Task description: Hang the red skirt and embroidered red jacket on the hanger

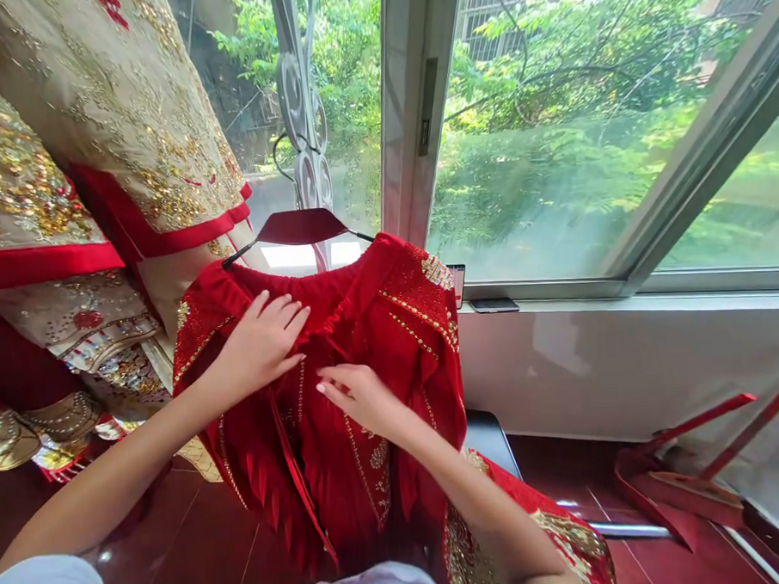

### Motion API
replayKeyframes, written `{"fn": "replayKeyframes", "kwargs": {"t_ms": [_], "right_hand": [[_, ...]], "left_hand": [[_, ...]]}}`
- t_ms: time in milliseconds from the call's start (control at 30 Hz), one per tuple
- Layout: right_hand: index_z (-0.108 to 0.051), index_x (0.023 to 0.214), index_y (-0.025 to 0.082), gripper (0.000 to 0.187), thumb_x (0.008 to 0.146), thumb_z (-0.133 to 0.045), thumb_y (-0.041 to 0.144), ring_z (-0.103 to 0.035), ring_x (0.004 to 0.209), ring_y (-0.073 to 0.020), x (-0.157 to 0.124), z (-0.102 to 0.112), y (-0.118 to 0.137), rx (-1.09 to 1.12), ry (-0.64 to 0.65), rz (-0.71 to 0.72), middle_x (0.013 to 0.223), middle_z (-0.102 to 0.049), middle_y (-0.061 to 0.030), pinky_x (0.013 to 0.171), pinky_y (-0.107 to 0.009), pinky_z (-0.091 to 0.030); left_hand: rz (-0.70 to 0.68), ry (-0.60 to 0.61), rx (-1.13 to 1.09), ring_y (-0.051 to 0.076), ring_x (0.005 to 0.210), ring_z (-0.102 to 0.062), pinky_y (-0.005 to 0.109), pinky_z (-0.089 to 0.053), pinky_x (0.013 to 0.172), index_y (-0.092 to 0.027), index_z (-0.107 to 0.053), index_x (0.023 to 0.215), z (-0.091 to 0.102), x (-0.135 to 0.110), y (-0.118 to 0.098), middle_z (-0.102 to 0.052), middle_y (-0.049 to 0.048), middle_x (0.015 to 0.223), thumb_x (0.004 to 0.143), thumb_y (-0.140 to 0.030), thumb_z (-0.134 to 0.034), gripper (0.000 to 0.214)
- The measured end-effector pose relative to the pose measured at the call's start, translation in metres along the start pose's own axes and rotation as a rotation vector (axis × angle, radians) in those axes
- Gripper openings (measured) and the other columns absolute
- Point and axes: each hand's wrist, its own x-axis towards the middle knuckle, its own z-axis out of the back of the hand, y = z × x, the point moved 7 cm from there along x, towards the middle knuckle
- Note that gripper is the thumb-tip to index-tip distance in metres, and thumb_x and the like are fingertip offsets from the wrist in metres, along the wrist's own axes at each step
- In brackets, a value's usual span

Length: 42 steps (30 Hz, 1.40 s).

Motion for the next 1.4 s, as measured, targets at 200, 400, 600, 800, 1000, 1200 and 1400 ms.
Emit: {"fn": "replayKeyframes", "kwargs": {"t_ms": [200, 400, 600, 800, 1000, 1200, 1400], "right_hand": [[-0.068, 0.079, 0.014, 0.028, 0.083, -0.057, 0.039, -0.063, 0.065, -0.0170, 0.019, -0.008, 0.003, 0.430, -0.474, -0.156, 0.076, -0.071, -0.0082, 0.059, -0.027, -0.049], [-0.060, 0.065, 0.016, 0.024, 0.078, -0.058, 0.037, -0.050, 0.054, -0.0107, 0.015, -0.005, 0.016, 0.558, -0.546, -0.200, 0.061, -0.062, -0.0012, 0.053, -0.022, -0.039], [-0.065, 0.079, 0.015, 0.021, 0.084, -0.052, 0.031, -0.063, 0.071, -0.0172, 0.004, -0.018, 0.011, 0.345, -0.481, -0.190, 0.081, -0.072, -0.0070, 0.068, -0.026, -0.044], [-0.070, 0.088, 0.012, 0.022, 0.090, -0.048, 0.014, -0.069, 0.086, -0.0220, -0.053, -0.068, -0.053, -0.175, -0.032, -0.570, 0.093, -0.074, -0.0140, 0.074, -0.027, -0.045], [-0.071, 0.090, 0.018, 0.028, 0.094, -0.045, 0.029, -0.067, 0.077, -0.0208, -0.059, 0.027, -0.002, -0.324, -0.401, -0.447, 0.087, -0.072, -0.0096, 0.075, -0.031, -0.049], [-0.039, 0.145, 0.010, 0.069, 0.086, -0.056, 0.041, -0.024, 0.143, -0.0424, 0.021, 0.115, 0.075, -0.653, -1.006, -0.348, 0.152, -0.033, -0.0249, 0.108, -0.064, -0.026], [-0.029, 0.152, 0.012, 0.066, 0.087, -0.041, 0.017, -0.027, 0.142, -0.0412, 0.047, 0.130, 0.028, -0.742, -0.735, -0.393, 0.155, -0.031, -0.0226, 0.106, -0.067, -0.026]], "left_hand": [[-0.083, 0.258, -0.069, 0.020, 0.075, -0.065, 0.040, -0.038, 0.094, -0.015, -0.066, 0.085, -0.021, 0.006, 0.007, -0.072, 0.0070, 0.083, 0.093, -0.024, -0.046, 0.023], [-0.129, 0.346, -0.157, 0.015, 0.069, -0.057, 0.033, -0.036, 0.086, -0.017, -0.061, 0.082, -0.003, 0.000, 0.003, -0.070, 0.0016, 0.077, 0.097, -0.020, -0.041, 0.025], [0.024, 0.253, -0.052, 0.019, 0.071, -0.060, 0.031, -0.037, 0.074, -0.018, -0.065, 0.083, 0.019, 0.001, 0.006, -0.071, 0.0042, 0.077, 0.095, -0.021, -0.043, 0.025], [0.268, 0.067, -0.166, 0.023, 0.083, -0.064, 0.031, -0.042, 0.072, -0.022, -0.069, 0.096, 0.051, -0.030, 0.034, -0.074, 0.0050, 0.089, 0.096, -0.035, -0.041, 0.031], [0.476, -0.232, -0.388, 0.025, 0.096, -0.065, 0.035, -0.049, 0.088, -0.019, -0.067, 0.106, 0.068, -0.044, 0.065, -0.072, 0.0077, 0.104, 0.092, -0.053, -0.042, 0.044], [0.952, -0.378, 0.036, 0.044, 0.126, -0.047, 0.057, -0.044, 0.098, -0.006, -0.042, 0.140, 0.036, -0.025, 0.092, -0.050, 0.0287, 0.135, 0.087, -0.037, -0.053, 0.062], [0.977, -0.180, -0.037, 0.037, 0.108, -0.063, 0.048, -0.050, 0.090, -0.012, -0.052, 0.135, 0.035, -0.040, 0.109, -0.066, 0.0218, 0.117, 0.088, -0.023, -0.041, 0.050]]}}
